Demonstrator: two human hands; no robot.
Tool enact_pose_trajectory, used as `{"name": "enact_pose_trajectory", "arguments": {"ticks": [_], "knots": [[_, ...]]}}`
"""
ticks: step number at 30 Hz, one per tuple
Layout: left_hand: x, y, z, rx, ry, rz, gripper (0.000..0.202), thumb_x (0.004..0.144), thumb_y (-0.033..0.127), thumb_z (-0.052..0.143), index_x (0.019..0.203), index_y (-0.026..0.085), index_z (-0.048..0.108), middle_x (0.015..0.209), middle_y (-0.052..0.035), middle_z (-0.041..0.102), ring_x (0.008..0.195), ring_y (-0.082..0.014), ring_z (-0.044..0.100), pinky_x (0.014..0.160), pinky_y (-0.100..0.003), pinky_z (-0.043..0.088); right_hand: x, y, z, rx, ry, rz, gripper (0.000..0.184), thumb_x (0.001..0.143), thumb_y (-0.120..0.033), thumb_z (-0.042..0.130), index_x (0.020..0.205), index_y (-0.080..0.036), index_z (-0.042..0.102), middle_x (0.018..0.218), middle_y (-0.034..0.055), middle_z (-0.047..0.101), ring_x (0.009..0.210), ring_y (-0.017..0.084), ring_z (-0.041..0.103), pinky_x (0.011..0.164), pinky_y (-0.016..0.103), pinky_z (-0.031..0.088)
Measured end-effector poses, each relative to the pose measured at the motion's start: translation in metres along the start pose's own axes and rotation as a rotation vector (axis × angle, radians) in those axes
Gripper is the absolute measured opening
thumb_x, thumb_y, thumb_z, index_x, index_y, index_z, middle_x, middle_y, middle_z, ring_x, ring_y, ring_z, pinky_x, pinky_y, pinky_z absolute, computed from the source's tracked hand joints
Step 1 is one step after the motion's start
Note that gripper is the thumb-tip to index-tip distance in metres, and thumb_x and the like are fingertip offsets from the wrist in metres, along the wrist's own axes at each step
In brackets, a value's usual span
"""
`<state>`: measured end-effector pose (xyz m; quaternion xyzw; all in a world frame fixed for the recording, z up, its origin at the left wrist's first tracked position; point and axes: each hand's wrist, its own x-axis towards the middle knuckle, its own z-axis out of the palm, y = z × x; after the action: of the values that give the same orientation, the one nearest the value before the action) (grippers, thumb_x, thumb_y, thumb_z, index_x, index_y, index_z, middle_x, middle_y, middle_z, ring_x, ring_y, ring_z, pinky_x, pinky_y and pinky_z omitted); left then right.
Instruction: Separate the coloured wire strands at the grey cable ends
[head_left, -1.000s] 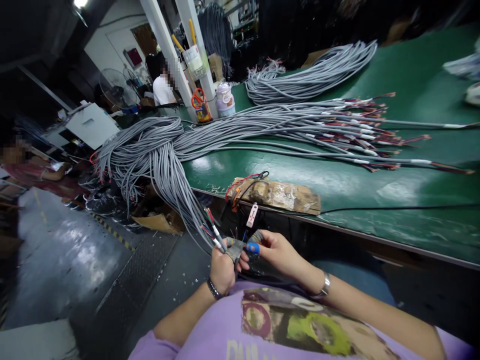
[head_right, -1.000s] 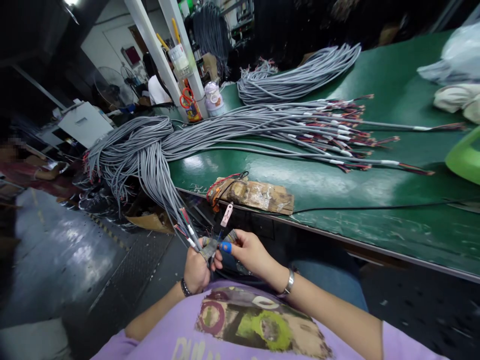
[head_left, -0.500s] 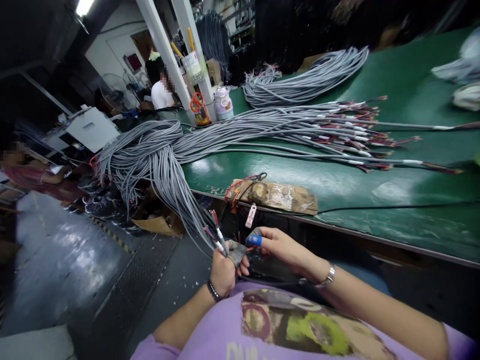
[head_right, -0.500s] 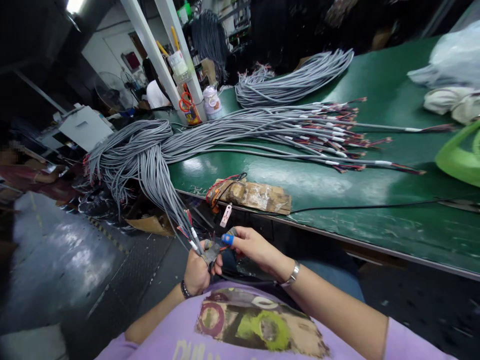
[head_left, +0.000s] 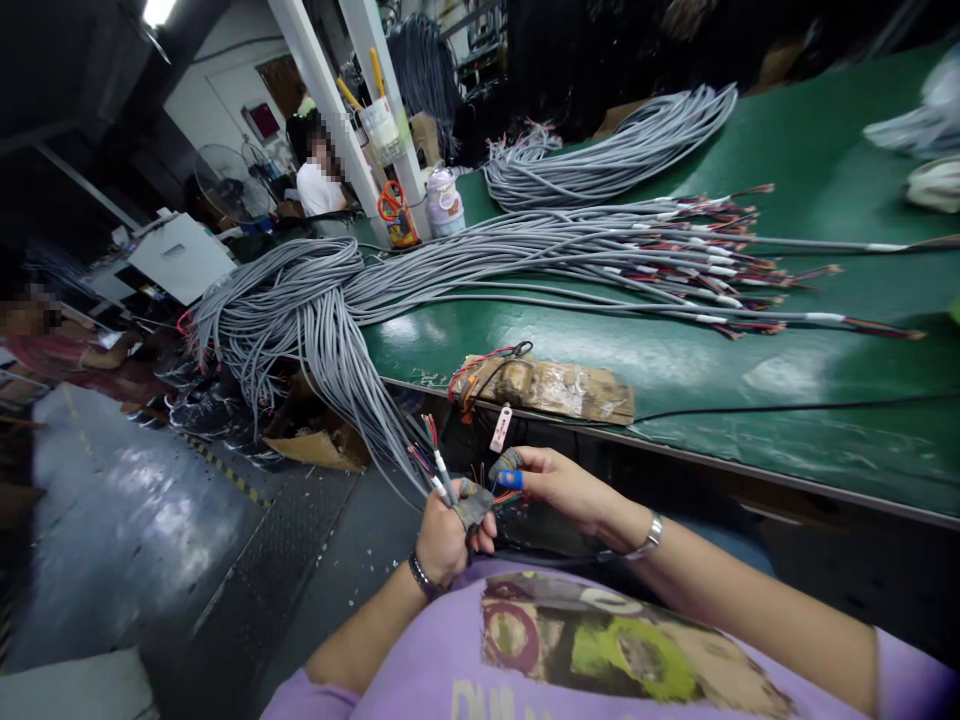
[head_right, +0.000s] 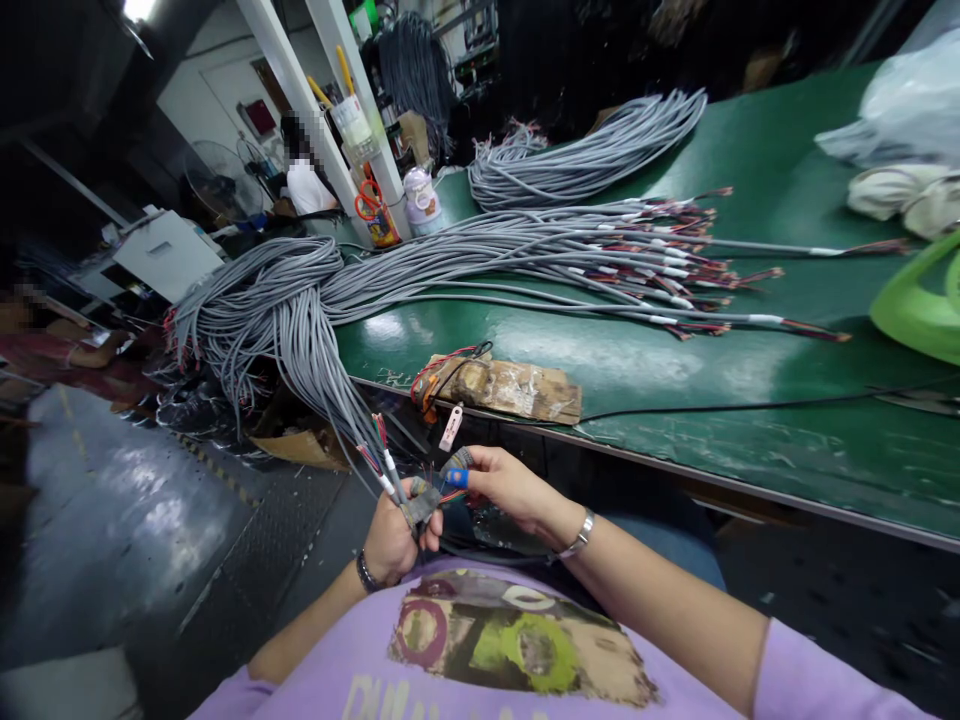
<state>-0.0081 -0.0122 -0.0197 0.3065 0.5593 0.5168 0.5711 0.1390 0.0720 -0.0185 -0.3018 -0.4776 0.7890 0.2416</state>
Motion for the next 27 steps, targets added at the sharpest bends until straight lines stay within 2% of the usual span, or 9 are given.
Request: {"name": "enact_pose_trajectory", "arguments": {"ticks": [4,7,12,15,18,21,24,27], "knots": [[0.001,0.006,-0.002,-0.084,-0.066,-0.071,0.036,0.060,0.045,0.071,0.060,0.015,0.052,0.041,0.0000,0.057,0.026,-0.0081,0.044,0.028,-0.017,0.027,0.005,0.009,0.000,0.193,-0.075,0.049,0.033,0.057,-0.038,0.078,0.071,-0.014,0.061,0.064,-0.0007,0.062,0.053,0.007,0.048,0.054,0.023,0.037],[0.002,0.008,-0.001,-0.083,-0.106,-0.102,0.038,0.059,0.046,0.072,0.061,0.015,0.052,0.040,0.0004,0.056,0.026,-0.0080,0.044,0.028,-0.017,0.027,0.007,0.010,0.003,0.251,-0.075,0.041,0.033,0.056,-0.038,0.079,0.069,-0.014,0.060,0.062,-0.0018,0.060,0.054,0.008,0.049,0.055,0.023,0.036],[0.001,0.006,0.001,0.007,-0.054,-0.062,0.033,0.063,0.040,0.070,0.057,0.015,0.050,0.041,0.0010,0.056,0.027,-0.0071,0.045,0.029,-0.016,0.025,0.004,0.007,0.007,0.128,0.010,-0.098,0.031,0.059,-0.037,0.078,0.070,-0.013,0.061,0.065,-0.0009,0.061,0.059,0.009,0.050,0.061,0.024,0.038],[0.000,0.003,0.003,0.056,-0.006,-0.022,0.031,0.065,0.038,0.068,0.056,0.015,0.050,0.042,0.0012,0.056,0.028,-0.0067,0.045,0.030,-0.016,0.024,0.003,0.008,0.005,0.161,0.064,-0.041,0.032,0.061,-0.041,0.075,0.068,-0.015,0.059,0.061,-0.0026,0.057,0.054,0.008,0.047,0.055,0.023,0.036],[0.000,0.001,0.003,0.073,0.013,-0.013,0.030,0.066,0.038,0.067,0.055,0.016,0.050,0.041,0.0015,0.054,0.029,-0.0069,0.045,0.030,-0.017,0.024,0.001,0.008,0.003,0.257,0.082,0.054,0.037,0.065,-0.051,0.069,0.072,-0.016,0.058,0.063,-0.0012,0.057,0.053,0.009,0.048,0.053,0.024,0.038],[0.000,0.001,0.004,0.094,0.013,-0.010,0.031,0.066,0.038,0.066,0.054,0.016,0.050,0.041,0.0014,0.054,0.028,-0.0067,0.044,0.030,-0.017,0.024,-0.001,0.004,0.004,0.149,0.062,0.056,0.041,0.065,-0.054,0.068,0.077,-0.015,0.061,0.067,0.0007,0.059,0.056,0.010,0.050,0.054,0.024,0.038],[0.000,0.001,0.005,0.110,0.000,-0.005,0.031,0.067,0.040,0.066,0.054,0.015,0.051,0.040,0.0011,0.054,0.028,-0.0066,0.044,0.030,-0.017,0.024,-0.002,0.000,0.009,-0.023,0.017,-0.027,0.038,0.061,-0.048,0.074,0.074,-0.014,0.063,0.066,0.0002,0.060,0.059,0.011,0.050,0.058,0.025,0.038],[0.000,0.002,0.006,0.101,0.000,-0.001,0.032,0.067,0.041,0.066,0.054,0.015,0.051,0.040,0.0010,0.054,0.028,-0.0067,0.043,0.030,-0.017,0.024,-0.002,0.002,0.013,-0.074,0.008,-0.090,0.037,0.061,-0.048,0.073,0.069,-0.013,0.061,0.065,0.0000,0.060,0.062,0.012,0.050,0.064,0.027,0.040]]}}
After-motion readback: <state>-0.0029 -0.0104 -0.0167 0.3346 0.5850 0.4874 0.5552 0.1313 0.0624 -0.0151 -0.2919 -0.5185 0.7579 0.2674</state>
